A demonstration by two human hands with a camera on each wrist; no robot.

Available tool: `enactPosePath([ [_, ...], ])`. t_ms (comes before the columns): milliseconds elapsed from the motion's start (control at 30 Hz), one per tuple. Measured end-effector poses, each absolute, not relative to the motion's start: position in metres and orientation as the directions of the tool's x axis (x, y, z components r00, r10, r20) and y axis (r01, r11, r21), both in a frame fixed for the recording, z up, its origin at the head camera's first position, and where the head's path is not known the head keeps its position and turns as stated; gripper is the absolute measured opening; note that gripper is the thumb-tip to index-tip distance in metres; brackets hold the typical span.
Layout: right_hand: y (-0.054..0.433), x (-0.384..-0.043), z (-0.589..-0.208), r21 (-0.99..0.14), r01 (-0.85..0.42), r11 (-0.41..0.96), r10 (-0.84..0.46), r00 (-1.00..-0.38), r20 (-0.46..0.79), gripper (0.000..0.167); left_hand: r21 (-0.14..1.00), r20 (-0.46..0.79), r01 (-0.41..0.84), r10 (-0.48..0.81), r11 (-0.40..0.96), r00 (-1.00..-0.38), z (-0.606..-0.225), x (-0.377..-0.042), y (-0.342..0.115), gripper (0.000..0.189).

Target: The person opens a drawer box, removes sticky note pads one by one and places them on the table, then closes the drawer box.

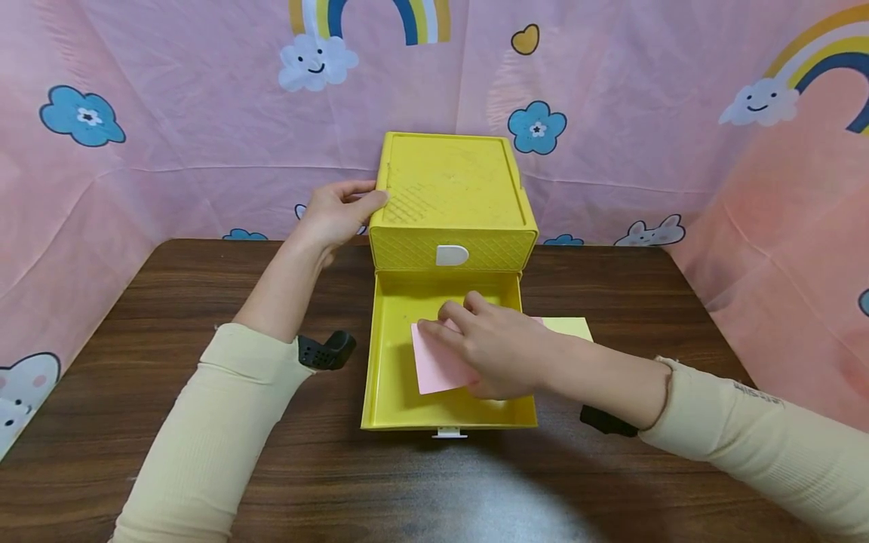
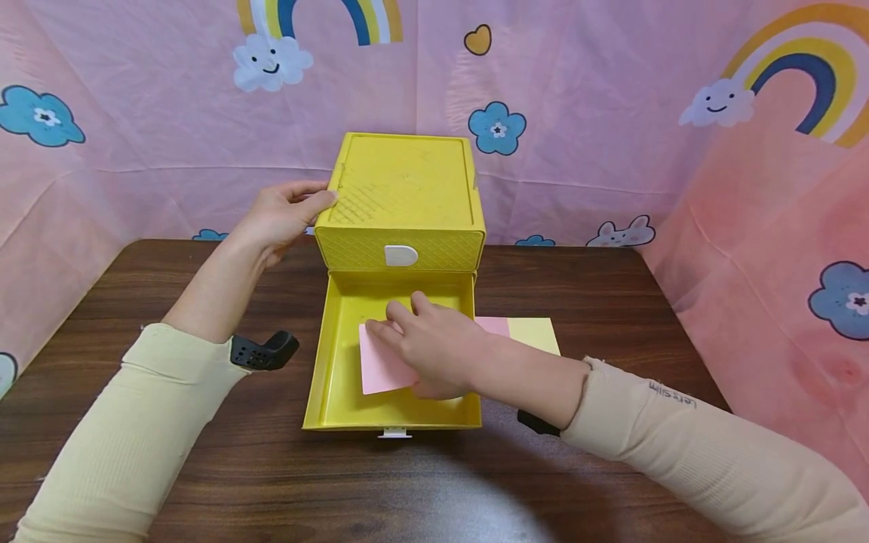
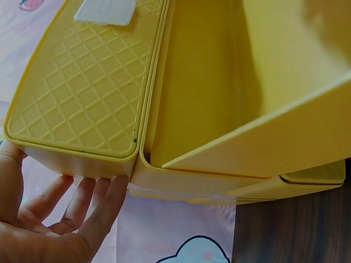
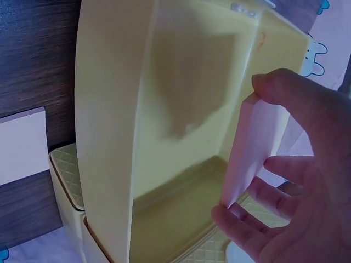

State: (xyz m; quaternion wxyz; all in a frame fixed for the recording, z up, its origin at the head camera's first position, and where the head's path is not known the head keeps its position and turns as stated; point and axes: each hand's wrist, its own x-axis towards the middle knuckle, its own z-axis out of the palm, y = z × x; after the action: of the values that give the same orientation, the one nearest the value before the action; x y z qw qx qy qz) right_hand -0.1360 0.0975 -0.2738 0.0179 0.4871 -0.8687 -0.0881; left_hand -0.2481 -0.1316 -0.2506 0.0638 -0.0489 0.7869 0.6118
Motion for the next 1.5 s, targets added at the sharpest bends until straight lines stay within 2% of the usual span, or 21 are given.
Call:
enactPosePath([
  [900,0.142,-0.135,-0.257,0.126,-0.843,0.522,-0.852,-0.513,0.102,0.081,0.949,-0.172,-0.166,0.000,0.268,-0.985,-0.249,-0.249,-0.133,0.048],
  [1267,0.164,-0.138,-0.263,0.038,-0.810,0.585,-0.809,-0.580,0.100,0.080,0.944,-0.170,-0.164,-0.005,0.287,-0.986,-0.248,-0.249,-0.132,0.047],
  [1500,0.174,-0.136,-0.268,0.011,-0.803,0.596,-0.799,-0.592,0.105,0.080,0.939,-0.168,-0.159,0.002,0.304,-0.986,-0.247,-0.247,-0.132,0.049],
])
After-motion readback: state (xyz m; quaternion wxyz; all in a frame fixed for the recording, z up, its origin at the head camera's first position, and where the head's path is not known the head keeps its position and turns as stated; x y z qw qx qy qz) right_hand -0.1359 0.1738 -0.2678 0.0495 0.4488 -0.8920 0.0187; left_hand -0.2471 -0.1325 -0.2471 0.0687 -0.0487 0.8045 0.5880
